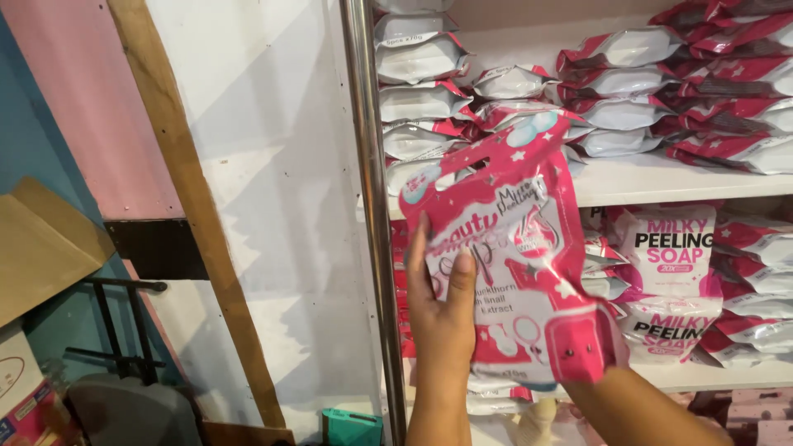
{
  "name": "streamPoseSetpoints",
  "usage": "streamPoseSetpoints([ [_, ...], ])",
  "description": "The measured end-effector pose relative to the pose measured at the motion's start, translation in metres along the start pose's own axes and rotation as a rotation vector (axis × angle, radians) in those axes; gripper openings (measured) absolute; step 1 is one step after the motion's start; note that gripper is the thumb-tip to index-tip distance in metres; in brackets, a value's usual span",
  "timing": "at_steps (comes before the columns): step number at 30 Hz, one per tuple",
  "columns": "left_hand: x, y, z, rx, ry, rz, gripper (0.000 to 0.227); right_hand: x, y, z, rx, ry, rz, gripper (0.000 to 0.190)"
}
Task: The recorder is wiping down and organizing packages of soap on a retail shelf using a cloth.
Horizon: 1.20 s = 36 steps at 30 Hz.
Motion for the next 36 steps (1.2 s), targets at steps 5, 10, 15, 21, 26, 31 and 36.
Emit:
streamPoseSetpoints([
  [5, -0.015, 0.009, 0.015, 0.238, 0.217, 0.195, 0.076, 0.13, -0.021, -0.046, 0.045, 0.165, -0.07, 0.051],
  [10, -0.011, 0.023, 0.041, 0.225, 0.261, 0.226, 0.077, 0.005, -0.027, -0.048, 0.298, 0.167, 0.24, 0.052],
  [15, 0.025, 0.024, 0.055, 0.315, 0.504, 0.134, 0.088, -0.114, -0.006, -0.081, 0.264, -0.152, 0.399, 0.048],
  [21, 0.062, 0.049, 0.035, 0.418, 0.409, 0.096, 0.084, -0.125, 0.03, -0.112, 0.171, -0.601, 0.356, 0.045],
  [26, 0.098, 0.092, 0.021, 0.52, 0.422, 0.125, 0.081, -0.125, 0.042, -0.145, -0.052, -0.46, 0.163, 0.028],
  [31, 0.145, 0.137, 0.0, 0.534, 0.553, 0.088, 0.083, -0.153, 0.09, -0.209, -0.176, -0.995, 0.052, 0.026],
  [36, 0.18, 0.175, -0.018, 0.51, 0.68, 0.04, 0.086, -0.187, 0.148, -0.241, -0.249, -1.64, 0.101, 0.048],
])
Point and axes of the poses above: each hand's wrist, its own y-axis towards the middle knuckle, its own x-axis out of the palm, z = x × y, the point moved 7 cm from there along y, towards the middle knuckle, and after that the axes turned 2 degrees about -z, right-handed, at the moved point
